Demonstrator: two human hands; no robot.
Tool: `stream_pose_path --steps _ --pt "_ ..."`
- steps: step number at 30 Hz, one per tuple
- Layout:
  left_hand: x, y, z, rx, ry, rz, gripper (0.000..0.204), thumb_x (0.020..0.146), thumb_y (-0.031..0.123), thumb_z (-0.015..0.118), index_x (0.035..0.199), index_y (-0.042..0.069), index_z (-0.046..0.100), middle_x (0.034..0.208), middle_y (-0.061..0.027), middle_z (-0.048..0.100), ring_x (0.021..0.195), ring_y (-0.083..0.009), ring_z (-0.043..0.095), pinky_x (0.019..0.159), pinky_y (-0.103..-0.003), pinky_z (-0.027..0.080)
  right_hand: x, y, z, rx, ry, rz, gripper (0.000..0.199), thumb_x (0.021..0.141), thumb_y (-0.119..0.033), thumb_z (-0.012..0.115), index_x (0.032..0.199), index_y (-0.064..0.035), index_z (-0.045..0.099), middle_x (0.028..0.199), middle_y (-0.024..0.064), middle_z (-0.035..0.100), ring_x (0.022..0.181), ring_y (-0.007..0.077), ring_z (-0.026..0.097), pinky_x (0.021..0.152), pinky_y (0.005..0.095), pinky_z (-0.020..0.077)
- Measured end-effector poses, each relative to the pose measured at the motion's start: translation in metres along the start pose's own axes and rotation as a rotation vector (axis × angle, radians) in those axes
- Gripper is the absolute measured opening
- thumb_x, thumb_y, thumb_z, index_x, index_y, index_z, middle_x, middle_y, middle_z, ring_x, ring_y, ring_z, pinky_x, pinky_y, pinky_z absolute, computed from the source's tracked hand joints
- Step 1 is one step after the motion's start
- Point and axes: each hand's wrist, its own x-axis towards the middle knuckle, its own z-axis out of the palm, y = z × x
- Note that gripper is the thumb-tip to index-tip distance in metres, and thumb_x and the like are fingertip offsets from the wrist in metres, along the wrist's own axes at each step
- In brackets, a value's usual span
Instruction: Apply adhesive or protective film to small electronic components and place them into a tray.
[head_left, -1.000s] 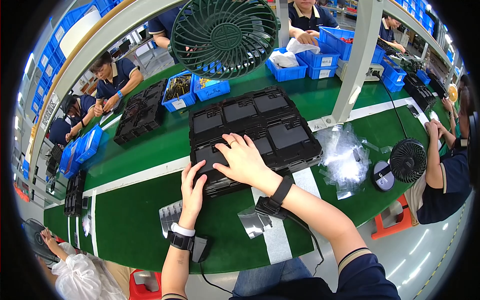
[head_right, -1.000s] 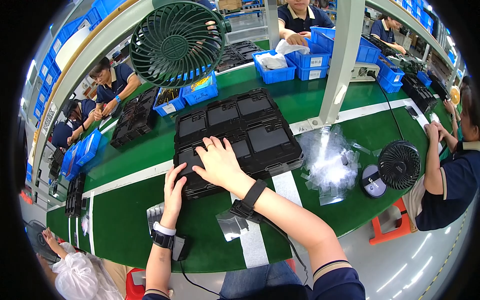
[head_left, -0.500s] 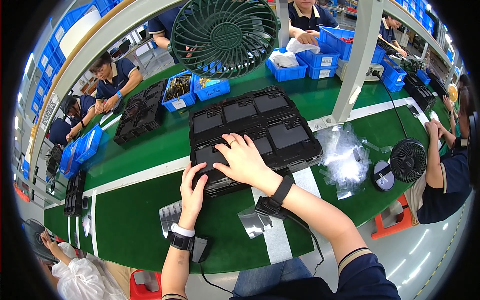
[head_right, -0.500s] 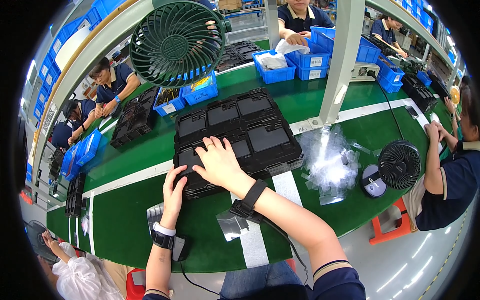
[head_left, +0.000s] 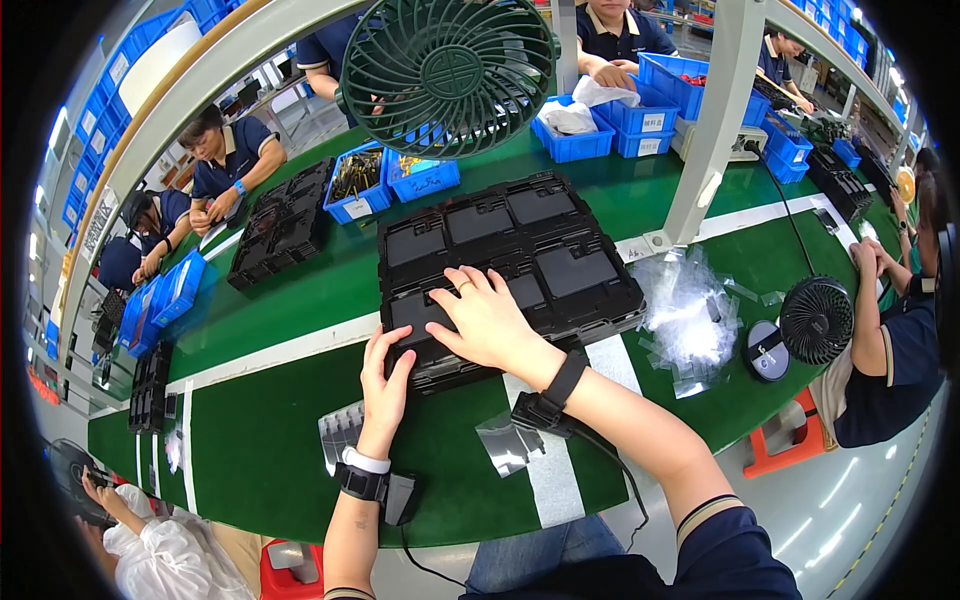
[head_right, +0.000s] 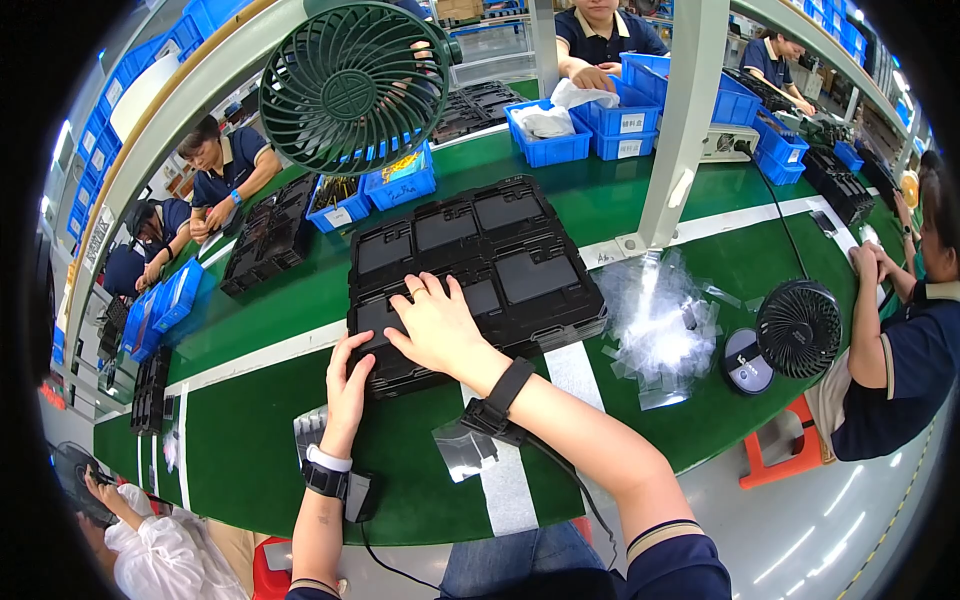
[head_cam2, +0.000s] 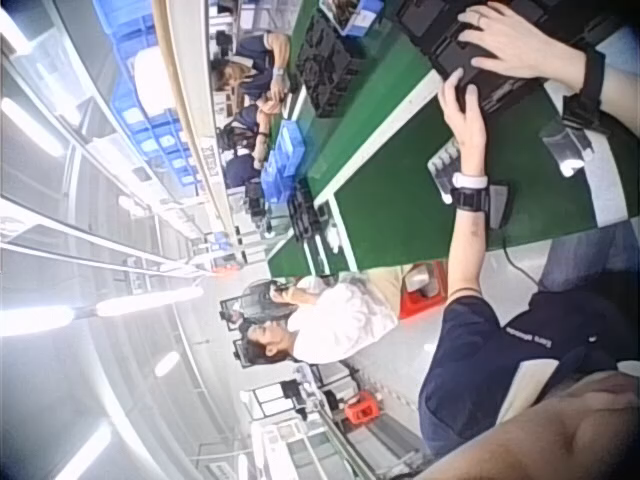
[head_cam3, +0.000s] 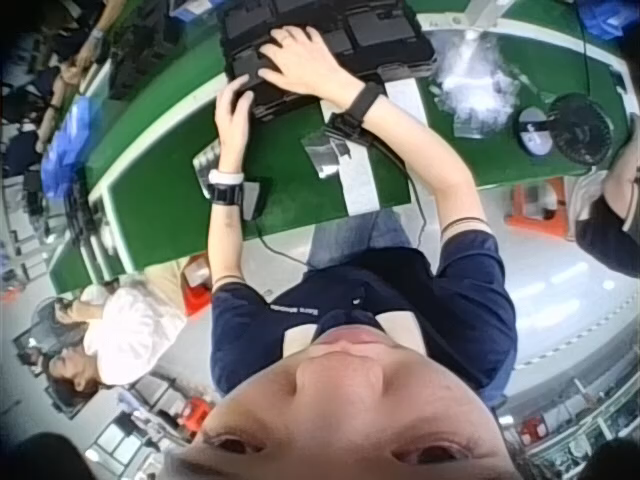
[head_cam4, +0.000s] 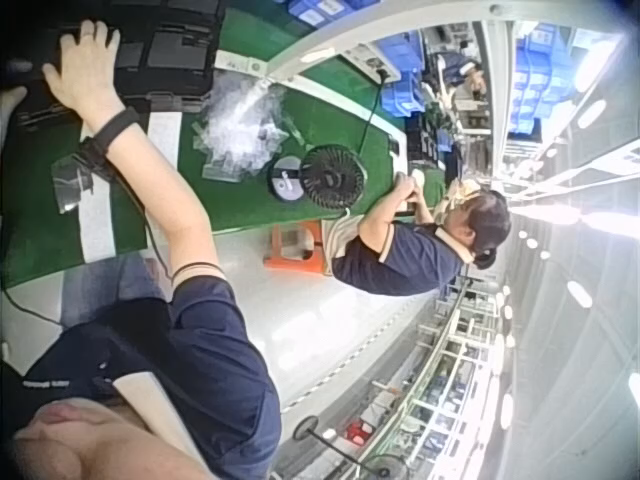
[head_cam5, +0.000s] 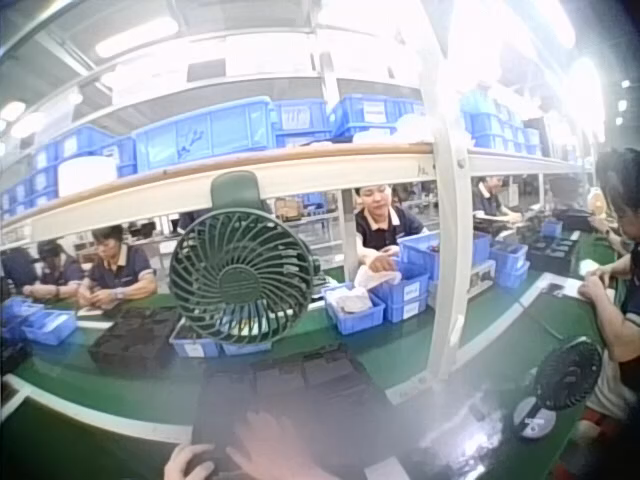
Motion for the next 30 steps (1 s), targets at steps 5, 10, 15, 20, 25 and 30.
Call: stream_pose_path --steps 5,10,15,20,25,30 --pt "-0.0003 -0.0025 -0.0009 0.039 -0.003 0.008 0.029 0.080 0.008 0.060 0.109 0.010 0.061 0.130 -0.0213 0.043 0.123 -0.0300 0.043 0.101 -0.036 0.032 -0.0001 0.0001 -0.0002 0.000 -0.002 -0.007 0.044 0.082 -0.038 0.058 0.114 -0.0073 0.056 0.125 0.0198 0.047 0.120 0.0361 0.041 0.099 0.0534 0.0319" --pt "-0.0001 -0.0010 -0.0004 0.076 0.001 0.010 0.029 0.080 0.009 0.060 0.109 0.010 0.060 0.131 -0.0214 0.043 0.123 -0.0306 0.042 0.102 -0.037 0.032 -0.0002 0.0008 0.0006 0.007 0.005 -0.010 0.044 0.082 -0.037 0.058 0.114 -0.0072 0.056 0.125 0.0199 0.047 0.120 0.0363 0.041 0.099 0.0536 0.0318" --pt "-0.0004 0.0034 -0.0007 0.040 -0.007 -0.004 0.030 0.080 0.009 0.060 0.109 0.010 0.060 0.132 -0.0214 0.042 0.124 -0.0315 0.041 0.102 -0.037 0.031 0.0002 0.0003 -0.0008 0.003 0.001 -0.012 0.043 0.082 -0.036 0.059 0.114 -0.0070 0.056 0.125 0.0200 0.047 0.120 0.0363 0.041 0.099 0.0535 0.0316" --pt "0.0002 0.0003 -0.0013 0.070 -0.008 0.002 0.030 0.080 0.009 0.060 0.109 0.010 0.060 0.131 -0.0215 0.042 0.124 -0.0320 0.041 0.102 -0.038 0.031 -0.0001 0.0006 -0.0002 0.004 0.003 -0.012 0.043 0.082 -0.035 0.059 0.114 -0.0068 0.056 0.125 0.0201 0.047 0.120 0.0364 0.041 0.099 0.0533 0.0315" --pt "-0.0001 0.0004 -0.0008 0.072 -0.007 0.002 0.030 0.080 0.009 0.060 0.110 0.010 0.060 0.131 -0.0223 0.042 0.125 -0.0323 0.040 0.103 -0.038 0.030 -0.0002 0.0006 -0.0006 0.000 0.001 -0.015 0.043 0.081 -0.035 0.059 0.113 -0.0067 0.056 0.125 0.0201 0.047 0.120 0.0365 0.041 0.098 0.0538 0.0319" --pt "-0.0002 0.0000 -0.0008 0.057 -0.007 0.003 0.030 0.079 0.009 0.060 0.110 0.011 0.060 0.131 -0.0225 0.042 0.126 -0.0326 0.039 0.103 -0.039 0.030 -0.0003 0.0007 -0.0003 -0.007 -0.005 -0.014 0.043 0.081 -0.035 0.059 0.114 -0.0068 0.056 0.125 0.0200 0.046 0.120 0.0363 0.041 0.098 0.0540 0.0319"
